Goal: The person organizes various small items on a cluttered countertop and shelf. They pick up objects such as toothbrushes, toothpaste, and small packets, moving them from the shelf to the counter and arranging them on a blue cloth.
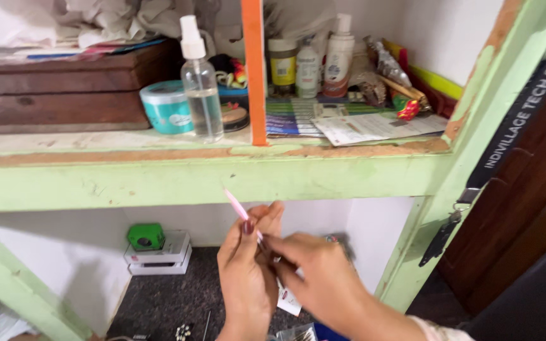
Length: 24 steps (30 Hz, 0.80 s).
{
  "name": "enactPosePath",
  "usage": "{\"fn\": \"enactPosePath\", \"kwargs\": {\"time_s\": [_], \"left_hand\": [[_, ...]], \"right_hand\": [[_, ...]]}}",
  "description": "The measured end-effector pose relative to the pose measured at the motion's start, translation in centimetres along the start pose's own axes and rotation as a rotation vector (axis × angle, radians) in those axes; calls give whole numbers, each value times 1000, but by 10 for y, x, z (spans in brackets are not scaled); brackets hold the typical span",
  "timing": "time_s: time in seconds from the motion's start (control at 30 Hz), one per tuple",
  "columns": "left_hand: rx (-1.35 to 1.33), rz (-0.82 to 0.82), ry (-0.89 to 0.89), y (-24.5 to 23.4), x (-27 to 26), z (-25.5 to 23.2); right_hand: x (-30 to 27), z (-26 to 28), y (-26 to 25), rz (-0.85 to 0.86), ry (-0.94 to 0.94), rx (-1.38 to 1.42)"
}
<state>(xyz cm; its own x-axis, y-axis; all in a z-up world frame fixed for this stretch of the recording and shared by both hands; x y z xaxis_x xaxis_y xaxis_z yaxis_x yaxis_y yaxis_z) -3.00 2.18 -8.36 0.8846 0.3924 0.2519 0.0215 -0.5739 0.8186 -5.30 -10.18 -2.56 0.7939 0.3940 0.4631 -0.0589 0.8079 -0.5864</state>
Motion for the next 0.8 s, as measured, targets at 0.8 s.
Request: {"fn": "enactPosePath", "kwargs": {"time_s": [0.8], "left_hand": [[48,-689,-419,-477,-192,151]], "right_hand": [[-182,-209,348,713,268,384]]}}
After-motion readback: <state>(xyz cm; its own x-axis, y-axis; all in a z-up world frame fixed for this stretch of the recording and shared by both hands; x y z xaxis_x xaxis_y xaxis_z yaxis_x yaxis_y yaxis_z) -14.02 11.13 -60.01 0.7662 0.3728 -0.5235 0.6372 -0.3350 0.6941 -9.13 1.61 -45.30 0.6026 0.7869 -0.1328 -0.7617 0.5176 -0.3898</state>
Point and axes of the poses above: each hand's wrist, its own x-axis towards the middle knuckle, its own y-axis out of the palm, z = x × y, the point moved 7 cm from there along x, towards the middle knuckle, and after that the axes turned 4 degrees about y, right-handed, at the moved point
